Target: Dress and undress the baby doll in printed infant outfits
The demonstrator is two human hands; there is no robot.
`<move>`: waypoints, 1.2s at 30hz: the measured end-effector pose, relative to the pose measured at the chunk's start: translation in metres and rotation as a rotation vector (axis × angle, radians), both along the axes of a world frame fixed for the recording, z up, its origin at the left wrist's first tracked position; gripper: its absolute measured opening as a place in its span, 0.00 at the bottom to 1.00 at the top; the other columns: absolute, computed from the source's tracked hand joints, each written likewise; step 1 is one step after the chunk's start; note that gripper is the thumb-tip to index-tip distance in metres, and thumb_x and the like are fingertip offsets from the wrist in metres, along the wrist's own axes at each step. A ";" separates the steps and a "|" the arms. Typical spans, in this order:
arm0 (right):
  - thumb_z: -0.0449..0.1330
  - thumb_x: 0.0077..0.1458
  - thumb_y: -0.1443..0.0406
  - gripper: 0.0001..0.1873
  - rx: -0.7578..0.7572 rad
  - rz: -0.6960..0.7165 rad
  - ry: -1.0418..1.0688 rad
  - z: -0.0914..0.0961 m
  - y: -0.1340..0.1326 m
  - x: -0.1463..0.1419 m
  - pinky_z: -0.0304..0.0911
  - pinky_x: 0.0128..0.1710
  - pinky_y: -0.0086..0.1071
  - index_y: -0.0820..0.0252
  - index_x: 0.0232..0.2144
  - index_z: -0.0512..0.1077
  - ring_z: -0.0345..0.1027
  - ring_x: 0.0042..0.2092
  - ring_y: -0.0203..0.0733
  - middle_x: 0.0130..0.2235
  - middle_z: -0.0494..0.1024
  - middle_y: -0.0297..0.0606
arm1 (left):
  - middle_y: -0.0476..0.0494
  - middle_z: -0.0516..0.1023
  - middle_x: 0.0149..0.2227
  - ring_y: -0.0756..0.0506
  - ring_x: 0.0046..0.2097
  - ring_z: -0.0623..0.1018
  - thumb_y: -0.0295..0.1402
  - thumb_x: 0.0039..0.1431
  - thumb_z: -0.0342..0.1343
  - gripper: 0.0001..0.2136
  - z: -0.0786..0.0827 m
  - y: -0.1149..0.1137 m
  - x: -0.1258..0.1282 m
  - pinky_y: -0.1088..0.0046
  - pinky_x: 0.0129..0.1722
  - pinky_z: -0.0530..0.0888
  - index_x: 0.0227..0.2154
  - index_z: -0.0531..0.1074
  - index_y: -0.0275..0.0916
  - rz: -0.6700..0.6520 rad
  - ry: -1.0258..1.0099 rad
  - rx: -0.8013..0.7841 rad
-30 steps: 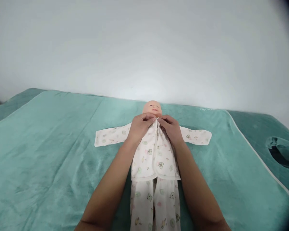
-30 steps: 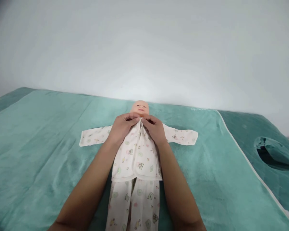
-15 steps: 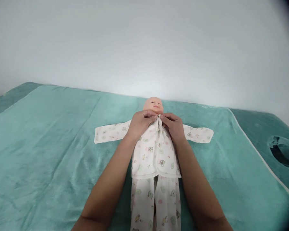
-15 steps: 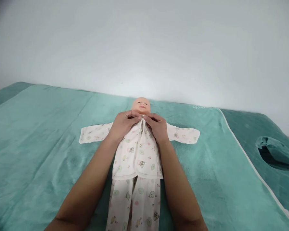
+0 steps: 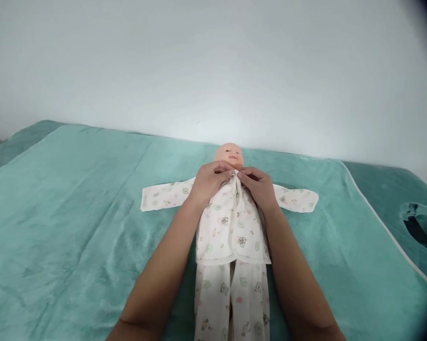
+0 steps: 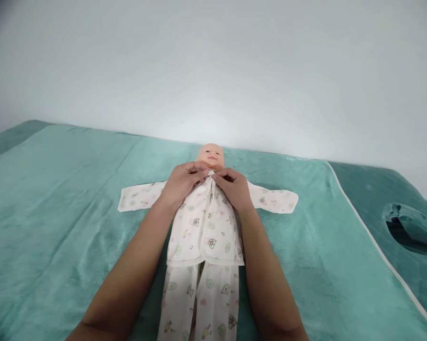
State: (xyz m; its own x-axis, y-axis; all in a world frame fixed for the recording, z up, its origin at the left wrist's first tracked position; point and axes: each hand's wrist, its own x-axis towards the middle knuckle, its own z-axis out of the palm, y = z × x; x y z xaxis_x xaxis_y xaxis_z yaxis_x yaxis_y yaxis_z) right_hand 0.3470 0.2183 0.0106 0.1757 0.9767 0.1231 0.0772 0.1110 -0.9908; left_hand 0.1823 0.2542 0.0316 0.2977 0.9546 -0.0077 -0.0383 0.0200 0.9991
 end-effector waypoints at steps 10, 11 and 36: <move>0.69 0.47 0.55 0.11 -0.008 -0.017 0.019 -0.003 0.001 0.000 0.66 0.38 0.35 0.55 0.30 0.80 0.70 0.34 0.39 0.32 0.80 0.33 | 0.48 0.76 0.28 0.51 0.29 0.71 0.36 0.51 0.64 0.07 -0.002 0.001 0.000 0.74 0.30 0.65 0.28 0.77 0.38 0.009 0.055 0.053; 0.69 0.48 0.56 0.10 0.023 0.007 0.015 -0.002 0.001 0.000 0.67 0.42 0.36 0.55 0.29 0.80 0.71 0.38 0.40 0.35 0.80 0.34 | 0.49 0.75 0.27 0.51 0.28 0.70 0.37 0.51 0.64 0.07 -0.001 0.001 0.000 0.74 0.29 0.65 0.28 0.77 0.38 0.007 0.058 0.051; 0.65 0.47 0.63 0.14 0.036 0.042 -0.195 0.008 -0.001 -0.011 0.62 0.37 0.32 0.54 0.37 0.68 0.66 0.34 0.37 0.33 0.72 0.30 | 0.51 0.76 0.29 0.49 0.34 0.75 0.32 0.52 0.60 0.13 0.005 -0.010 0.009 0.73 0.37 0.70 0.42 0.72 0.42 0.086 0.083 0.079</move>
State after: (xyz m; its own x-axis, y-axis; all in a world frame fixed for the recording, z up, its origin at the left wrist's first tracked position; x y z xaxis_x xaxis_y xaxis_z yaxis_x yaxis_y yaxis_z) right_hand 0.3360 0.2173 0.0189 0.1040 0.9770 0.1863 0.2619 0.1538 -0.9528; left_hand 0.1910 0.2447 0.0362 0.2164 0.9752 0.0469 0.0468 -0.0584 0.9972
